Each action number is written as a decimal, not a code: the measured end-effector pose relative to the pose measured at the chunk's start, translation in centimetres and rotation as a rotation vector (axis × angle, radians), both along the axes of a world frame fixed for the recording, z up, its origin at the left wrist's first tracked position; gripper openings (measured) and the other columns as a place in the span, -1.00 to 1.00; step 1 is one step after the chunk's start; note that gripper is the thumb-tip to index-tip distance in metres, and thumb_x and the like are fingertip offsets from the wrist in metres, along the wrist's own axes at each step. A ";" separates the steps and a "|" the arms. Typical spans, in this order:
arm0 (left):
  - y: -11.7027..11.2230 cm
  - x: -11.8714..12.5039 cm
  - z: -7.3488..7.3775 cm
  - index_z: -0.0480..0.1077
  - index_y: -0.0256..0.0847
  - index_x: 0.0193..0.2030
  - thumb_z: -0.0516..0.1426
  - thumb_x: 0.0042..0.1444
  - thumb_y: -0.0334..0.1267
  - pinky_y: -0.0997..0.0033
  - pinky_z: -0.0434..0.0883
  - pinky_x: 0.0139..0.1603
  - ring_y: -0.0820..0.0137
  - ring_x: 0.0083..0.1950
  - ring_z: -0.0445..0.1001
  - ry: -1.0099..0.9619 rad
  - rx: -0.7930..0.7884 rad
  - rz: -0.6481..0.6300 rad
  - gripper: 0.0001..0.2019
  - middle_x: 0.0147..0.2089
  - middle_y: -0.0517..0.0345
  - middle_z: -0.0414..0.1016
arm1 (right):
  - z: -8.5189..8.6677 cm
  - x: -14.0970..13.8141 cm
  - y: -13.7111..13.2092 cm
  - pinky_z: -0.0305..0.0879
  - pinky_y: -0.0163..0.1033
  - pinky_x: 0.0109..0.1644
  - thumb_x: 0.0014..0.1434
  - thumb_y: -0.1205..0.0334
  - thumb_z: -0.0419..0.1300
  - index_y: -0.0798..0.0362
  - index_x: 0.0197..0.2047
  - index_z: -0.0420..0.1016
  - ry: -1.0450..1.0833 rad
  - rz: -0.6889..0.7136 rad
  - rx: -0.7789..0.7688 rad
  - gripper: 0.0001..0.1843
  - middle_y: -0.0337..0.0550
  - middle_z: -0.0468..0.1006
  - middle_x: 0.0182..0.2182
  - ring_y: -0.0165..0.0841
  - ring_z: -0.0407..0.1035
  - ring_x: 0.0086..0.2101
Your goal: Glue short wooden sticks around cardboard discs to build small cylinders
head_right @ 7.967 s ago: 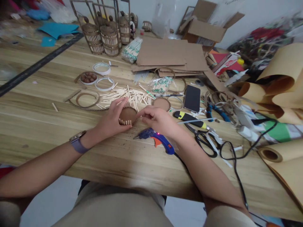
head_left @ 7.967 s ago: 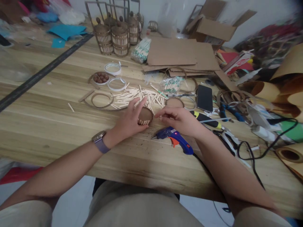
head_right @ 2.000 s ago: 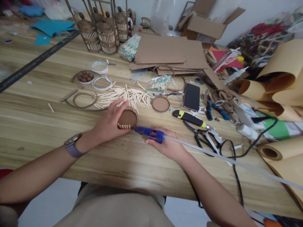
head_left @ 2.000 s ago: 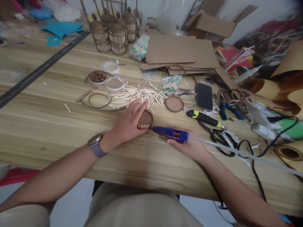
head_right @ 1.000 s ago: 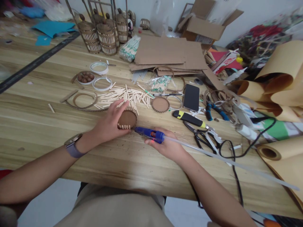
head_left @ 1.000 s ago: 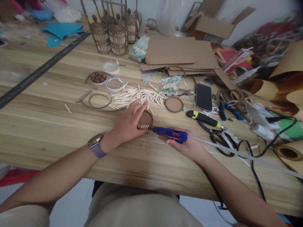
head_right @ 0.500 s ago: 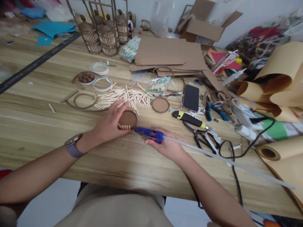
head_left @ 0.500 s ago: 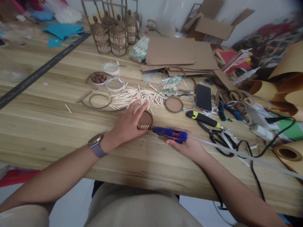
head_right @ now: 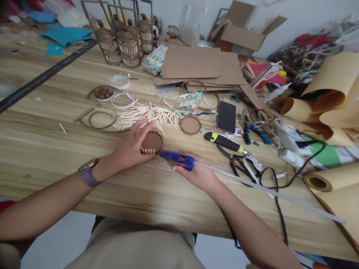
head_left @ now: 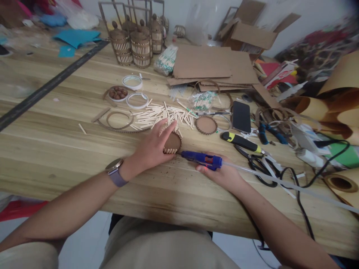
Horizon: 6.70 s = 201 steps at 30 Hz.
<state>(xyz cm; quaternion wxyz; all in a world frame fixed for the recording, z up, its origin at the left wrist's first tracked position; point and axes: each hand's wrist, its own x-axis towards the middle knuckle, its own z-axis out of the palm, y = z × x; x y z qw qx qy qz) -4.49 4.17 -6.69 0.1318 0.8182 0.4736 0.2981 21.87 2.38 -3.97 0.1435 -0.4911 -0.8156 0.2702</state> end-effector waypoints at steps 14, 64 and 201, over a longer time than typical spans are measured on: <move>0.0 0.1 0.0 -0.24 0.04 0.48 0.41 -0.05 -0.21 -0.24 0.15 0.40 -0.10 0.46 0.03 0.021 0.023 0.003 0.12 0.44 -0.20 -0.02 | 0.8 0.7 0.3 0.41 -0.21 -0.35 0.13 -0.28 0.21 0.05 -0.32 0.57 0.241 -0.109 -0.282 -0.49 -0.07 0.62 -0.38 -0.27 0.46 -0.40; 0.2 0.2 0.2 -0.14 -0.04 0.47 0.40 -0.06 -0.20 -0.22 0.23 0.36 -0.11 0.45 0.09 0.020 -0.013 0.011 0.06 0.41 -0.25 0.05 | 0.1 -3.3 9.0 0.23 -0.23 -0.14 0.31 0.31 0.08 0.11 0.01 0.58 -0.335 0.177 0.387 -0.69 0.06 0.56 -0.09 -0.19 0.41 -0.13; 0.8 -0.5 -0.4 -0.12 -0.06 0.48 0.39 -0.03 0.02 -0.22 0.16 0.40 -0.10 0.47 0.04 -0.023 -0.014 -0.086 0.06 0.44 -0.28 0.00 | 2.2 -5.8 3.4 0.34 -0.20 -0.18 0.26 0.45 0.08 0.08 -0.03 0.34 -0.078 0.432 0.278 -0.78 -0.04 0.48 -0.20 -0.25 0.40 -0.22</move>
